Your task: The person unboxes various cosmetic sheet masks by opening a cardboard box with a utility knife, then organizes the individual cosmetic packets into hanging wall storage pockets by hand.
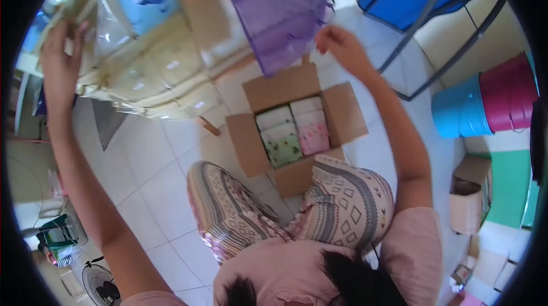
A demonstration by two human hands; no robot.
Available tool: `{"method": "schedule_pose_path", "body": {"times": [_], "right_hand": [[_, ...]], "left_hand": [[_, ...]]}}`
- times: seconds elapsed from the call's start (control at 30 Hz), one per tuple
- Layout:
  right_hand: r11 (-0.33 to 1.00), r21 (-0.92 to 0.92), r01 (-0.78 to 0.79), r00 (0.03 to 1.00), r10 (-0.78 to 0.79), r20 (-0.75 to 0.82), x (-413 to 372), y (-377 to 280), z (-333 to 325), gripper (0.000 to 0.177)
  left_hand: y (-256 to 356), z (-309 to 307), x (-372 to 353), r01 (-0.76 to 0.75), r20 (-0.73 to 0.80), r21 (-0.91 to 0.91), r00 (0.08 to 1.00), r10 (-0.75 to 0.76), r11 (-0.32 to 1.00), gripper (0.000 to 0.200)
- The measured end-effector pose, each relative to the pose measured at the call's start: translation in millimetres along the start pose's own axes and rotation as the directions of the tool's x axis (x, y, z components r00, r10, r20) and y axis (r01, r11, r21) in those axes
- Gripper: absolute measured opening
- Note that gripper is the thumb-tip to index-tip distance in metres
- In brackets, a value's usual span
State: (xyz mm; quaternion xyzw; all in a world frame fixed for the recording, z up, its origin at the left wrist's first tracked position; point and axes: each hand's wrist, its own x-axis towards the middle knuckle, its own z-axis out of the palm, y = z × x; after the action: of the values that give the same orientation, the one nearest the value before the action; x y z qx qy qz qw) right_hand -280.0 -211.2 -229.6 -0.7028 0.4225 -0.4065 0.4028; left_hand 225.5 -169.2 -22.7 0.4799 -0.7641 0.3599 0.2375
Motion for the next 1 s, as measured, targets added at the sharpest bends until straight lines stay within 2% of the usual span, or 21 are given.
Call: {"method": "schedule_pose_path", "body": {"times": [0.03, 0.1, 0.13, 0.17, 0.27, 0.3, 0.4, 0.47, 0.53, 0.6, 0.67, 0.7, 0.77, 0.83, 0.87, 1.0], "right_hand": [[0.989, 0.009, -0.149, 0.988, 0.149, 0.033, -26, 38, 7, 0.012], [0.865, -0.361, -0.347, 0.917, 0.394, 0.063, -75, 64, 33, 0.017], [0.868, -0.352, -0.350, 0.888, 0.427, 0.170, -94, 89, 46, 0.021], [0.872, -0.339, -0.353, 0.849, 0.451, 0.275, -111, 114, 58, 0.025], [0.835, -0.551, 0.000, 0.906, 0.234, 0.353, -146, 156, 85, 0.040], [0.802, -0.596, 0.023, 0.922, 0.213, 0.322, -153, 163, 90, 0.047], [0.699, -0.711, 0.076, 0.949, 0.168, 0.266, -158, 168, 98, 0.067], [0.648, -0.756, 0.091, 0.943, 0.189, 0.275, -156, 168, 99, 0.078], [0.582, -0.808, 0.093, 0.902, 0.295, 0.317, -154, 166, 101, 0.085], [0.529, -0.840, 0.118, 0.875, 0.344, 0.340, -152, 163, 101, 0.091], [0.490, -0.857, 0.157, 0.871, 0.340, 0.354, -148, 160, 101, 0.098], [0.458, -0.871, 0.177, 0.900, 0.283, 0.332, -146, 159, 101, 0.103], [0.390, -0.897, 0.207, 0.942, 0.167, 0.291, -144, 159, 100, 0.111], [0.398, -0.894, 0.204, 0.934, 0.194, 0.299, -141, 174, 101, 0.117], [0.402, -0.893, 0.200, 0.930, 0.210, 0.303, -141, 179, 101, 0.120], [0.460, -0.869, 0.180, 0.883, 0.313, 0.349, -140, 158, 97, 0.102]], "left_hand": [[-4, 4, -1, 0.002, 0.004, -0.040, 1.000, -0.002, 0.999, 0.019], [-5, 4, -2, 0.039, 0.006, -0.078, 0.999, -0.039, 0.996, 0.020], [-6, 3, -2, 0.076, 0.012, -0.084, 0.997, -0.076, 0.994, 0.021], [-17, 6, -5, 0.176, 0.076, -0.115, 0.983, -0.167, 0.978, 0.028], [-6, 16, -11, 0.250, -0.040, -0.141, 0.965, -0.258, 0.958, 0.034], [-6, 18, -12, 0.300, -0.018, -0.077, 0.953, -0.302, 0.951, 0.039], [14, 26, -12, 0.177, -0.132, -0.081, 0.974, -0.186, 0.981, 0.037], [32, 24, -12, 0.068, -0.150, 0.025, 0.987, -0.063, 0.997, 0.037], [60, 23, -17, 0.009, -0.177, 0.035, 0.984, -0.002, 0.999, 0.037], [104, 32, -41, -0.005, -0.223, -0.052, 0.975, -0.007, 0.999, 0.039], [150, 44, -75, 0.099, -0.040, -0.319, 0.992, -0.117, 0.943, 0.044], [171, 55, -96, 0.138, 0.079, -0.452, 0.990, -0.115, 0.881, 0.049], [220, 70, -132, 0.107, 0.265, -0.503, 0.964, 0.035, 0.858, 0.049], [264, 91, -165, 0.201, 0.407, -0.701, 0.901, 0.152, 0.684, 0.043], [280, 96, -172, 0.145, 0.447, -0.714, 0.847, 0.286, 0.685, 0.040], [339, 124, -212, 0.421, 0.632, -0.704, 0.738, 0.235, 0.572, 0.041]]}}
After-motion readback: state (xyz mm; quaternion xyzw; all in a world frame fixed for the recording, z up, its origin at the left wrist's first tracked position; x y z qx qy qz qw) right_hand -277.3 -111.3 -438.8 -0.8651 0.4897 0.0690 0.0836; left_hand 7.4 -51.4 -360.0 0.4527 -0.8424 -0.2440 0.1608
